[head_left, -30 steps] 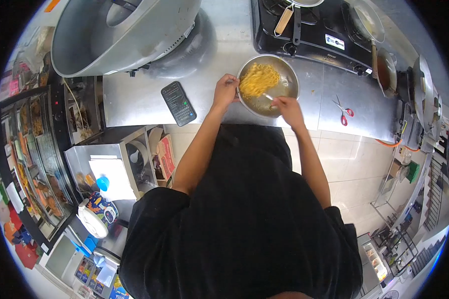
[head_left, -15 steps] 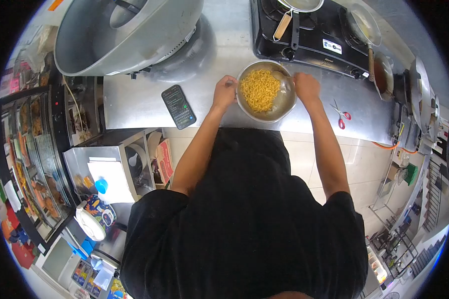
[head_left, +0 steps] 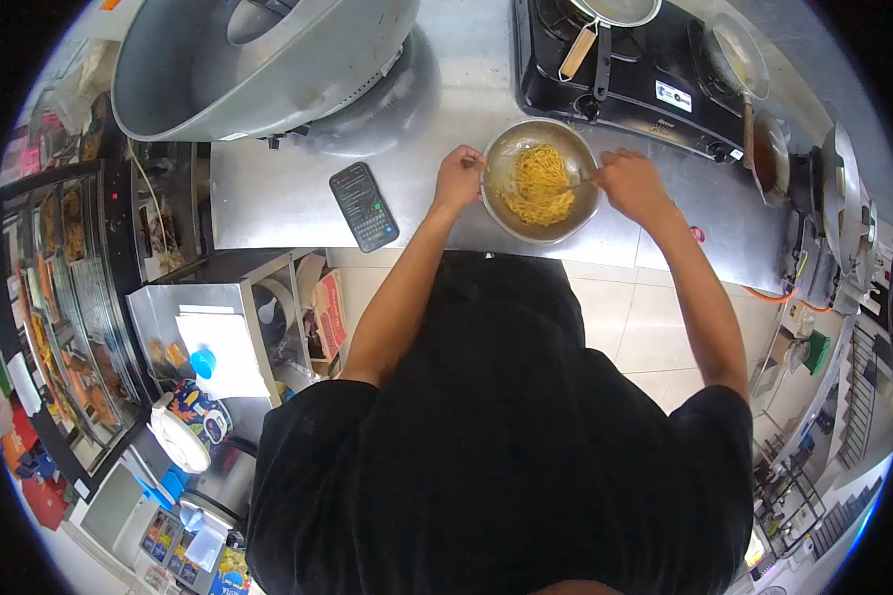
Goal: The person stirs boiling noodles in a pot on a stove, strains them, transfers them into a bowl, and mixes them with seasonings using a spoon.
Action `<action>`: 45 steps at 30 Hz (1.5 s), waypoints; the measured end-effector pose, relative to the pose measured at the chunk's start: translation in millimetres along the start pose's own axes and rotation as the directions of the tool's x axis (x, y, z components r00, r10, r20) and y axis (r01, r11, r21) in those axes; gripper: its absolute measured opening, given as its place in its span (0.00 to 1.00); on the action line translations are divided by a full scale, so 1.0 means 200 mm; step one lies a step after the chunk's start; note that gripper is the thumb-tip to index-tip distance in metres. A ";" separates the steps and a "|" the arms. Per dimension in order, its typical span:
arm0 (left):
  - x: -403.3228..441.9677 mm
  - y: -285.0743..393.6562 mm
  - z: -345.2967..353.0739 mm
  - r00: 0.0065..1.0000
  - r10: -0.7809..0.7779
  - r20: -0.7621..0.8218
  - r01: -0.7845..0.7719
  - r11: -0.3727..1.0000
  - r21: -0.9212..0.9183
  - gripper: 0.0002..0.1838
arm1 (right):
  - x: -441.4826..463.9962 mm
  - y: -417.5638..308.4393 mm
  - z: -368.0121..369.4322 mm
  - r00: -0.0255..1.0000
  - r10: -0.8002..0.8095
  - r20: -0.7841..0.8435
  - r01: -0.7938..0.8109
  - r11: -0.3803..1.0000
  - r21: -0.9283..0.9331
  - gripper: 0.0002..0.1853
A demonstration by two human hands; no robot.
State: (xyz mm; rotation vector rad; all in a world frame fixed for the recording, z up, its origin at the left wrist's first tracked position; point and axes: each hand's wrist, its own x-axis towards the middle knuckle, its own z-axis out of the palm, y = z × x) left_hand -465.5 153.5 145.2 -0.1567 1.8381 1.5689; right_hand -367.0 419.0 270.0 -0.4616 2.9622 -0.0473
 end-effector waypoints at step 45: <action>-0.04 0.03 -0.04 0.993 -0.076 0.094 0.079 0.996 -0.030 0.04 | 0.11 -0.36 0.54 0.680 0.682 0.269 -0.672 0.434 0.599 0.17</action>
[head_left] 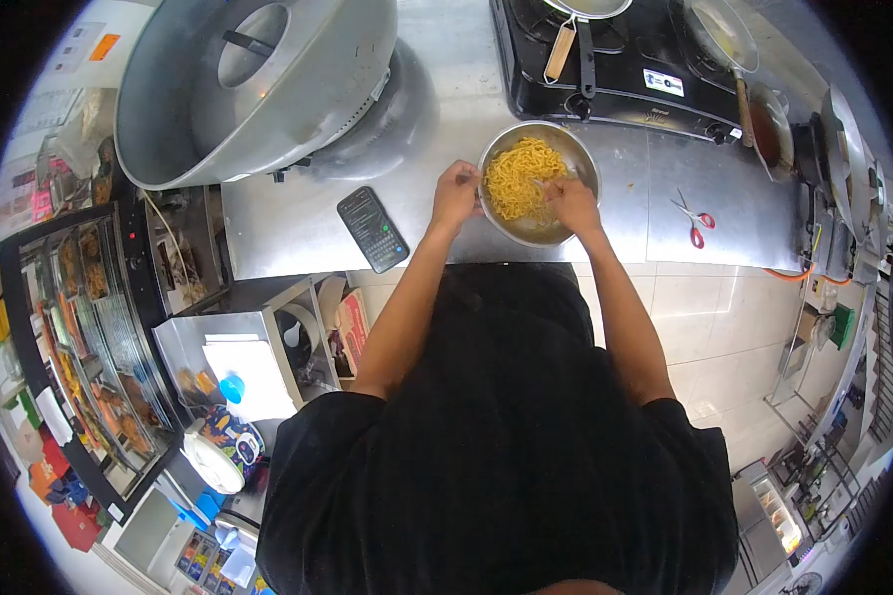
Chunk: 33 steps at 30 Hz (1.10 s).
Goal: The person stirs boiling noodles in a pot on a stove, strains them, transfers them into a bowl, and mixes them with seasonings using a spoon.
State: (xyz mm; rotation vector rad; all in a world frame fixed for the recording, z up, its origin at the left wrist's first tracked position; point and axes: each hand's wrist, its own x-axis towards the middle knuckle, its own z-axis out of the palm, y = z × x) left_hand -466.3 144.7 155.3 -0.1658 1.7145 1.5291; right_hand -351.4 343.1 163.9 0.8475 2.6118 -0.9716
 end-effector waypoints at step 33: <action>0.08 -0.04 -0.01 0.997 0.066 -0.044 -0.065 0.998 0.020 0.06 | -0.30 -0.17 -0.55 0.993 -0.102 -0.053 0.060 0.852 -0.520 0.12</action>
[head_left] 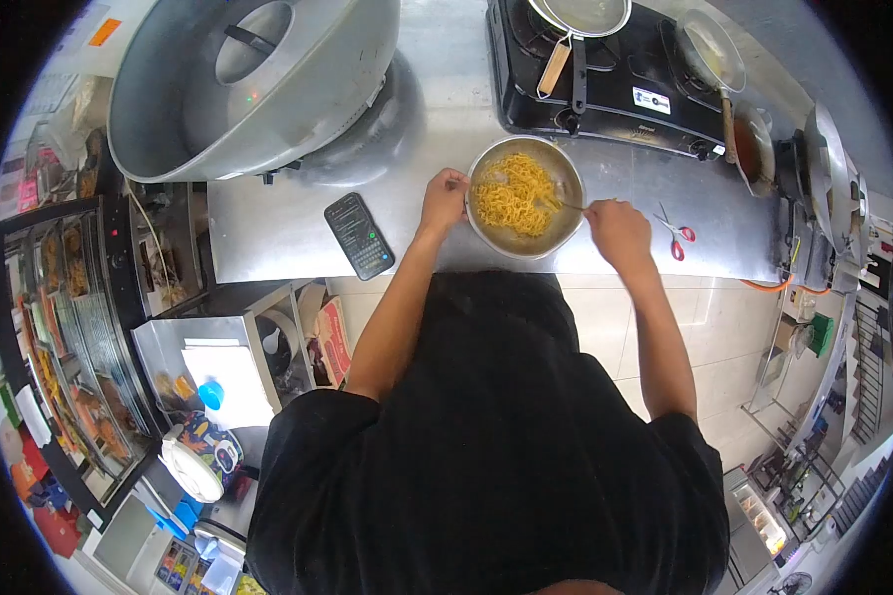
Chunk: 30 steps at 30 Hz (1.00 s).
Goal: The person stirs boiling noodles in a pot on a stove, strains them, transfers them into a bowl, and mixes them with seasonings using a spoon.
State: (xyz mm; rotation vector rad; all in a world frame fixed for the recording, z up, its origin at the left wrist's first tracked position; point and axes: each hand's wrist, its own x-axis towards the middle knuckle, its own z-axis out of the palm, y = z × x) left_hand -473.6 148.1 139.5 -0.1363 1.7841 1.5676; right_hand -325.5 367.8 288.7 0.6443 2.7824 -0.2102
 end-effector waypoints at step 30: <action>-0.03 -0.03 0.05 0.994 0.107 -0.020 -0.102 0.982 0.158 0.04 | 0.17 0.09 0.51 0.847 -0.251 0.468 -0.002 0.880 0.474 0.14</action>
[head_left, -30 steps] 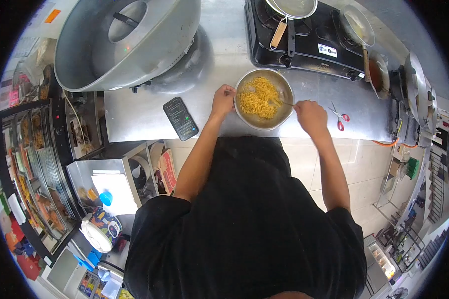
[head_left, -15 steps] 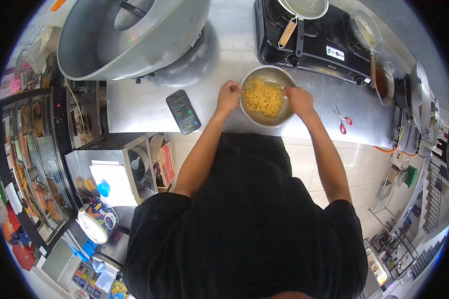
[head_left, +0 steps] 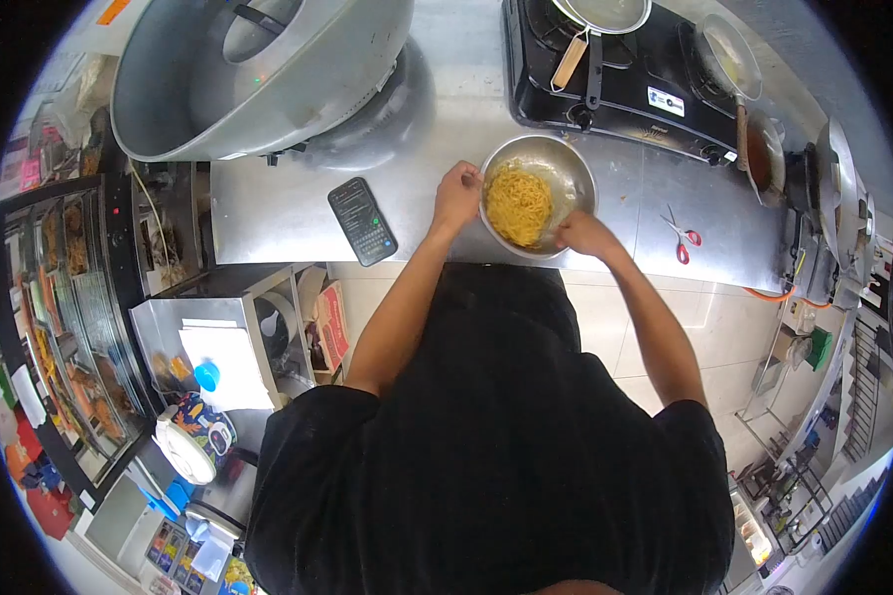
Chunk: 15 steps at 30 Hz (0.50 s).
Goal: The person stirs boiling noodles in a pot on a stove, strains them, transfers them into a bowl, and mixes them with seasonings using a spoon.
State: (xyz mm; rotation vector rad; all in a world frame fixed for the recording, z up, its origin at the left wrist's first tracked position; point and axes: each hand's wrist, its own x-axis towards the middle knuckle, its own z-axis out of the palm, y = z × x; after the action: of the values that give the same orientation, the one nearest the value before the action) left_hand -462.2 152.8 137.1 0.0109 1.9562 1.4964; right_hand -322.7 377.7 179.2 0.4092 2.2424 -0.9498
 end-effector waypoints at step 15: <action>-0.10 -0.02 -0.01 0.996 -0.085 0.007 0.085 0.988 -0.131 0.07 | -0.27 0.10 -0.07 0.906 -0.023 -0.423 -0.035 0.991 -0.130 0.18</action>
State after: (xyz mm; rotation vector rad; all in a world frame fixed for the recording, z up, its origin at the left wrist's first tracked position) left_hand -445.4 142.4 142.8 -0.1272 1.8306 1.5644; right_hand -279.4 399.7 213.6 0.6092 2.6777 -0.7510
